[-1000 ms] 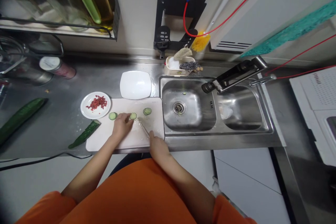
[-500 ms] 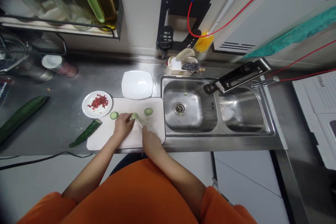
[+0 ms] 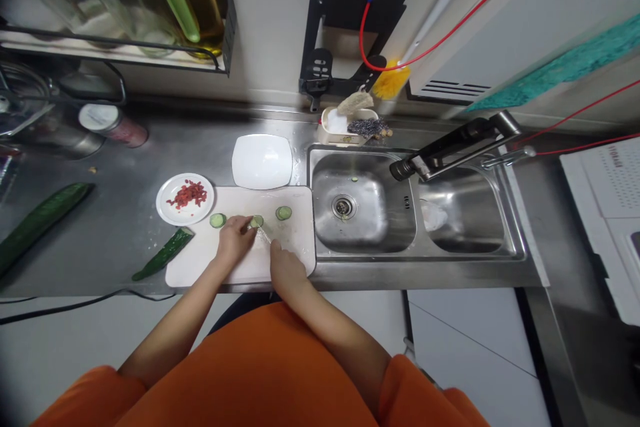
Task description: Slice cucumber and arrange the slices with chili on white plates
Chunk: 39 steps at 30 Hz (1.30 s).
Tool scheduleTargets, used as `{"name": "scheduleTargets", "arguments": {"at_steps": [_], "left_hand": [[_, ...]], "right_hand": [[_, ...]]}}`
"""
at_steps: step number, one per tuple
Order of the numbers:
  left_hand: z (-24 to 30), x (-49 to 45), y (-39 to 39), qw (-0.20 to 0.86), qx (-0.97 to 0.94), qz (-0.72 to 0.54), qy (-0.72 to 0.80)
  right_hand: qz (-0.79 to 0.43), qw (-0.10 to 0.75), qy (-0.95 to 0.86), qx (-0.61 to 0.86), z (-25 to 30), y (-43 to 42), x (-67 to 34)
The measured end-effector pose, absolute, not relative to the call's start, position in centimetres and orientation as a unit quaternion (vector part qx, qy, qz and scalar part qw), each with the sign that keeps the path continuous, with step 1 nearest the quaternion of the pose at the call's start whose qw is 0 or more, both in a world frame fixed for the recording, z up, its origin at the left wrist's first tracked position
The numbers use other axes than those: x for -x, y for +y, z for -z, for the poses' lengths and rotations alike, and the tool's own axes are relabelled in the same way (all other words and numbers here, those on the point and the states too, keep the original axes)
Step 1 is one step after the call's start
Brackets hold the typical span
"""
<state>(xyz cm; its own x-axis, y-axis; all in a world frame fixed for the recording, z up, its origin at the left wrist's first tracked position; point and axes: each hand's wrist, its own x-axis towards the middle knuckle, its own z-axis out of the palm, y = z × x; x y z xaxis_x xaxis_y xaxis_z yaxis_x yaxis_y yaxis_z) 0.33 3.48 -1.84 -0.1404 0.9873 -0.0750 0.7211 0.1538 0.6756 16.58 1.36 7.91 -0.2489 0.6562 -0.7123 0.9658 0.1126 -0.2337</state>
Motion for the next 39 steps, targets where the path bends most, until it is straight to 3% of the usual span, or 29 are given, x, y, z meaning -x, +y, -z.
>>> {"name": "scheduleTargets", "arguments": {"at_steps": [16,25,32,39], "left_hand": [[1.4,-0.4,4.0,0.262,-0.590,-0.243,0.724],[-0.1,0.3,3.9,0.338,-0.519,-0.244,0.746],[-1.1,5.1,3.0,0.274,-0.446,-0.246,0.816],[-1.0,6.9,2.5,0.182,-0.491,-0.178,0.833]], "right_hand": [[0.360,0.243,0.700,-0.567,-8.1,-0.1,-18.0],[0.364,0.256,0.678,-0.585,-7.9,-1.1,-19.5],[0.364,0.256,0.681,-0.582,-7.8,-1.1,-19.7],[0.363,0.257,0.681,-0.582,-7.7,-1.0,-19.8]]}}
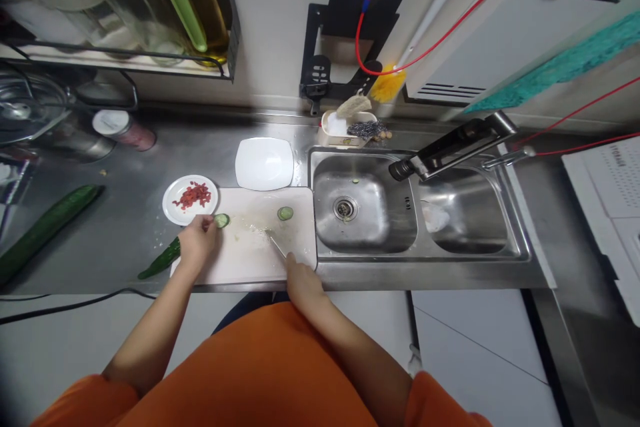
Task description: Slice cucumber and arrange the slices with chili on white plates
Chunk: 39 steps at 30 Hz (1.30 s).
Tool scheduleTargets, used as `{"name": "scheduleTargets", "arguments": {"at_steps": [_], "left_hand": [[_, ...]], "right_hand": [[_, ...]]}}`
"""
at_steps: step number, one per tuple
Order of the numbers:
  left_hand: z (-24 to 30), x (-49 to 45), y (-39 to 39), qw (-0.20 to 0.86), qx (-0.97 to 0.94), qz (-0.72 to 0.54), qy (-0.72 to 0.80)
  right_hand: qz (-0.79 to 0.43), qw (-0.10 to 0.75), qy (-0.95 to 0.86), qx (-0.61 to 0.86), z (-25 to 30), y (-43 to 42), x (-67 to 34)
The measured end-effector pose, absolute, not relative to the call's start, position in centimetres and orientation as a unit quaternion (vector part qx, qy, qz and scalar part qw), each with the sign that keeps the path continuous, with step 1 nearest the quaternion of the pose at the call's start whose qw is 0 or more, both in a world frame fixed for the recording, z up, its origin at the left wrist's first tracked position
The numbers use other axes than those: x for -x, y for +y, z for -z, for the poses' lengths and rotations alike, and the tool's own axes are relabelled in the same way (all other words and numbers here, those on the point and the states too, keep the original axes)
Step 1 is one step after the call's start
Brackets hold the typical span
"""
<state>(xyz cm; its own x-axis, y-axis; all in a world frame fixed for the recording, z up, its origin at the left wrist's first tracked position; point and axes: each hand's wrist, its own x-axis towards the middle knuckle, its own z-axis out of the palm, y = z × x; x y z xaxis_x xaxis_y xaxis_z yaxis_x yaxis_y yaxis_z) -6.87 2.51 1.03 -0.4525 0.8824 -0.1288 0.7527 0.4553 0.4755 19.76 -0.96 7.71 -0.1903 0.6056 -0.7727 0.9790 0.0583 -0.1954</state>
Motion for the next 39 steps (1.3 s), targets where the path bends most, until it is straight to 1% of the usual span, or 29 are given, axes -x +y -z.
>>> {"name": "scheduleTargets", "arguments": {"at_steps": [4,6,10,13,16,19,27,33,36,39], "left_hand": [[-1.0,6.1,2.7,0.128,-0.542,-0.178,0.811],[-1.1,5.1,3.5,0.155,-0.570,-0.202,0.781],[-1.2,1.6,6.4,0.258,-0.627,-0.224,0.700],[-0.8,-1.8,8.8,0.301,-0.666,-0.187,0.656],[-0.1,-4.3,10.3,0.317,-0.697,-0.121,0.632],[0.5,-5.3,10.6,0.325,-0.708,-0.090,0.621],[0.4,-5.5,10.3,0.325,-0.705,-0.127,0.617],[-0.8,-4.3,9.7,0.387,-0.635,-0.168,0.648],[-1.2,-2.0,9.1,0.373,-0.621,-0.176,0.667],[-1.1,0.6,8.8,0.352,-0.652,-0.159,0.652]], "right_hand": [[0.367,0.251,0.679,-0.584,-8.0,-1.0,-19.7],[0.365,0.247,0.679,-0.587,-8.1,-1.1,-19.6],[0.358,0.255,0.681,-0.586,-8.2,-1.2,-19.4],[0.358,0.260,0.683,-0.581,-8.3,-1.2,-19.4],[0.356,0.264,0.683,-0.581,-8.5,-1.2,-19.3],[0.360,0.261,0.681,-0.582,-8.5,-1.3,-19.3],[0.364,0.243,0.684,-0.584,-7.7,-1.7,-19.6],[0.362,0.256,0.684,-0.580,-7.8,-1.4,-19.7],[0.368,0.257,0.680,-0.580,-7.9,-1.3,-19.8],[0.373,0.251,0.678,-0.581,-7.9,-1.2,-19.9]]}}
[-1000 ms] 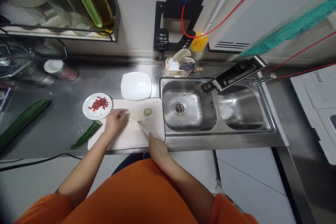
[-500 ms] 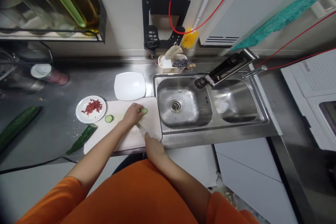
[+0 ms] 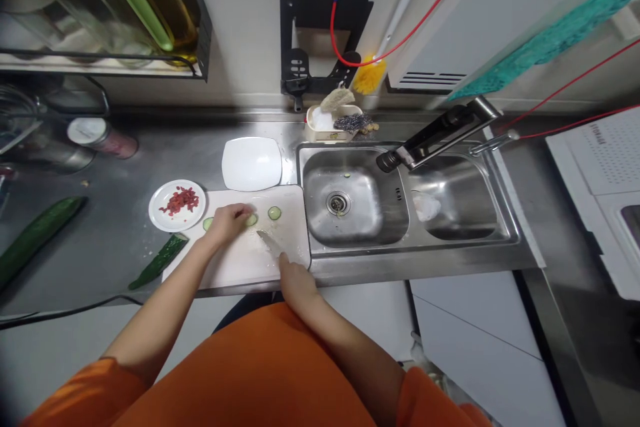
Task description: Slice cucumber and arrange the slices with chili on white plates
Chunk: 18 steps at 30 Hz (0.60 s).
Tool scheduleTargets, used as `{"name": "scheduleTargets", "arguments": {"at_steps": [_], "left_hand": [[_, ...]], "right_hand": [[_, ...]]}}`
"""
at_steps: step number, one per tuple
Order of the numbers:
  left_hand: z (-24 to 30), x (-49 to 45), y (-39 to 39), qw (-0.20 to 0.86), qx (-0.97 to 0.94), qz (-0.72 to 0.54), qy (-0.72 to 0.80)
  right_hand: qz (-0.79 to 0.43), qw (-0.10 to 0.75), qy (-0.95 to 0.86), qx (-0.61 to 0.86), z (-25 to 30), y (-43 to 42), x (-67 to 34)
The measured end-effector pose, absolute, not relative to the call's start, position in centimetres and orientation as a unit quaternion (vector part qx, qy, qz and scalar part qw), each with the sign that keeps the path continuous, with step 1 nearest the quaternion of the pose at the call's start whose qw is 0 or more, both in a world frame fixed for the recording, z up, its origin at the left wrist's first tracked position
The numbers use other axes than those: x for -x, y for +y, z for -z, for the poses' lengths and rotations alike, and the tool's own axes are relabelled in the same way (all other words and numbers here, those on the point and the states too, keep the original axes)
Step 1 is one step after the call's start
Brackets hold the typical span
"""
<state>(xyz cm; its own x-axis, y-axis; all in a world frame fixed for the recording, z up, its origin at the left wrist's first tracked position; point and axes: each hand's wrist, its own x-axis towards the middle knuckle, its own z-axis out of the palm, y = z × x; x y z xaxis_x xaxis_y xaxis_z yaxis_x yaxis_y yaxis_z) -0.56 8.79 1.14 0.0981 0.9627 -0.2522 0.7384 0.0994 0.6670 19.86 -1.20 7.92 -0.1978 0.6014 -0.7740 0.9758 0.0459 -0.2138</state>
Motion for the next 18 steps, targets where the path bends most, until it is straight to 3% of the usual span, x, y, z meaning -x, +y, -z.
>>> {"name": "scheduleTargets", "arguments": {"at_steps": [8,18], "left_hand": [[-0.2,1.6,8.6,0.337,-0.718,-0.156,0.588],[1.6,0.4,3.5,0.233,-0.644,-0.229,0.692]], "right_hand": [[0.377,0.266,0.672,-0.579,-8.2,-0.7,-20.0],[0.363,0.269,0.687,-0.569,-7.9,-0.8,-20.2]]}}
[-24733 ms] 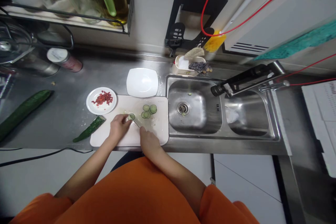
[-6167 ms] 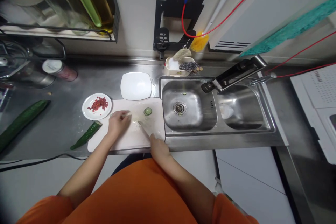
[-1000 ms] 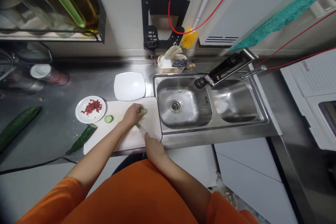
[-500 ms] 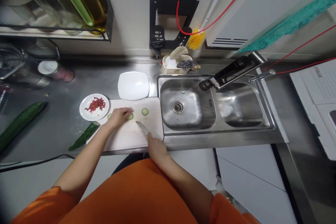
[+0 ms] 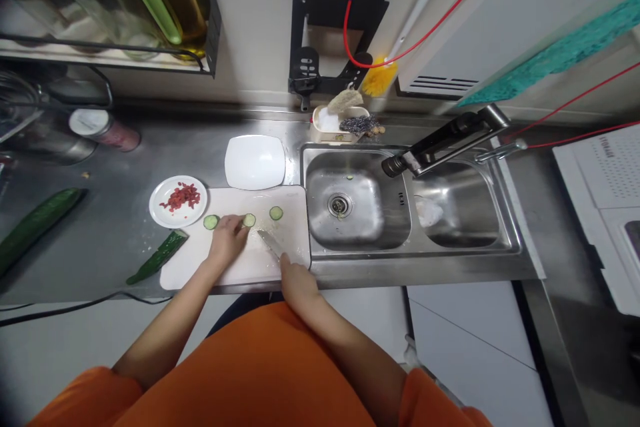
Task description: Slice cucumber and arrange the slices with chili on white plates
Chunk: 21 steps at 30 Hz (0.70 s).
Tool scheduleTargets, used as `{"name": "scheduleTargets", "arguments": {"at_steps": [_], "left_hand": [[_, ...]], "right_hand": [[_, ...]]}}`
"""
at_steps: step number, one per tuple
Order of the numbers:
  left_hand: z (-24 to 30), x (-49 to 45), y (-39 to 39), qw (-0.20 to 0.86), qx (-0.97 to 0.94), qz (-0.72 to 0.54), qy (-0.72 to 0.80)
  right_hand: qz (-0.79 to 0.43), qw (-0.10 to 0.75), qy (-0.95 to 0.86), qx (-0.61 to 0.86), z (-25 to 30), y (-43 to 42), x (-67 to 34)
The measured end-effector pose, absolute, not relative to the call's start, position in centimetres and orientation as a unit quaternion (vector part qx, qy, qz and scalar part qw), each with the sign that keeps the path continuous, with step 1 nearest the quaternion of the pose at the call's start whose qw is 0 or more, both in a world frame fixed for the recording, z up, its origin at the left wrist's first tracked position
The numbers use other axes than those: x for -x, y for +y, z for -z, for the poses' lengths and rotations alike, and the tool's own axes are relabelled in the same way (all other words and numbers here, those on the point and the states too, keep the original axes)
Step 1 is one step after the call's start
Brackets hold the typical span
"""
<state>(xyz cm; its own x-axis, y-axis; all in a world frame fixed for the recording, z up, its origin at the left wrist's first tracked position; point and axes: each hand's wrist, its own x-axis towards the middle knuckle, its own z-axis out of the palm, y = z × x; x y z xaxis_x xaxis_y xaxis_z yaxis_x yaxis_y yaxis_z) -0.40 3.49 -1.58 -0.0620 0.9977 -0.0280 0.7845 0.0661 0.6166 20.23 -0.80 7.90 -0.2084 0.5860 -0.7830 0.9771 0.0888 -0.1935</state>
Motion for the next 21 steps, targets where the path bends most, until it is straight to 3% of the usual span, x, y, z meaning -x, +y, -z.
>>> {"name": "scheduleTargets", "arguments": {"at_steps": [21], "left_hand": [[2.5,0.0,3.2,0.240,-0.618,-0.279,0.695]], "right_hand": [[0.335,0.236,0.721,-0.559,-8.4,1.8,-16.4]]}}
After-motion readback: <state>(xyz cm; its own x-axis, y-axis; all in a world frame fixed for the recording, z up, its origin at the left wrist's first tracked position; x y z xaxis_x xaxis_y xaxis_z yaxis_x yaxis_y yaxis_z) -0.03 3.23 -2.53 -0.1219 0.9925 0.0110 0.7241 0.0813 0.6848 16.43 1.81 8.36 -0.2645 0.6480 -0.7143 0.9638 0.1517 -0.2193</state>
